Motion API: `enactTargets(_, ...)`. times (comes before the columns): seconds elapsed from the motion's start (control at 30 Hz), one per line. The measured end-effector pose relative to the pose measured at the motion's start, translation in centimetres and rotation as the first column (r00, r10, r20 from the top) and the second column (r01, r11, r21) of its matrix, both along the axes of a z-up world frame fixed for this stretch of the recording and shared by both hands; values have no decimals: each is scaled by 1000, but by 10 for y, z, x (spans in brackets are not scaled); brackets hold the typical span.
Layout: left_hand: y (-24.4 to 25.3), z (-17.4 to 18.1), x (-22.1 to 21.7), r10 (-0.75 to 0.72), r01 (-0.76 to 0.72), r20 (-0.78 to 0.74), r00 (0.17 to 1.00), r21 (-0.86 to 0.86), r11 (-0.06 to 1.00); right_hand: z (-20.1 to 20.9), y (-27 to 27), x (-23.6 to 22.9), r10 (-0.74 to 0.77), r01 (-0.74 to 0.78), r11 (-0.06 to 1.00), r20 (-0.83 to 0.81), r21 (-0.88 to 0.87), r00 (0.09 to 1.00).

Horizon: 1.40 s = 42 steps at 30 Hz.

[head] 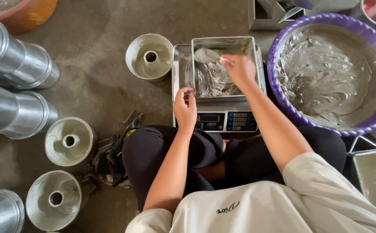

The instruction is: The person scoops a grey paste from a large purple bowl into a rectangular metal container placed on a digital scale. They repeatedly add and spread the paste to reach a target weight, then remove the filled container and reset the scale to repeat the process.

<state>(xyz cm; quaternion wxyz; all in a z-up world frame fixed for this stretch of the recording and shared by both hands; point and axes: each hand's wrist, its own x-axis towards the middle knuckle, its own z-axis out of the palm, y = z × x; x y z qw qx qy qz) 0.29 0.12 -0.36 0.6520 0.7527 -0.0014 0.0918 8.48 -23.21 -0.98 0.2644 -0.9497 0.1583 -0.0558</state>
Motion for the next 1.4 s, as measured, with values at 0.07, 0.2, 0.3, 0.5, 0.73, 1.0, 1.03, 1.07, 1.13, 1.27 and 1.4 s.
enactTargets(0.07,0,0,1,-12,10,69,998,26,1000,0,-2,4,145,-103,987,397,-125,906)
enactTargets(0.2,-3,1,0,-12,9,93,996,25,1000,5,-2,8,-27,23,999,-118,-35,993)
enactTargets(0.3,-2,1,3,2,-5,114,993,28,1000,9,6,15,3,1,997,52,-78,999)
enactTargets(0.5,-2,-3,3,-3,-6,138,990,64,998,26,6,-4,55,-55,996,0,-71,998)
enactTargets(0.73,-3,-8,2,-6,1,107,994,49,999,46,2,-74,309,-306,948,13,-92,951)
enactTargets(1.0,-4,4,-6,-6,-17,225,974,101,995,65,-50,-91,491,-470,839,8,-274,871)
enactTargets(1.03,-5,7,-9,-22,-7,221,975,130,991,60,-50,-87,488,-464,846,30,-262,872)
enactTargets(1.07,-7,11,-11,-41,5,219,975,160,987,54,-50,-81,483,-456,854,53,-249,874)
enactTargets(1.13,-12,18,-15,-87,47,203,975,193,980,39,-45,-61,424,-378,878,111,-295,899)
enactTargets(1.27,-21,24,-21,-164,126,209,964,182,975,18,-39,-19,275,-216,933,182,-288,944)
enactTargets(1.4,-21,23,-23,-182,147,221,958,166,975,21,-46,-14,106,-104,988,7,-116,994)
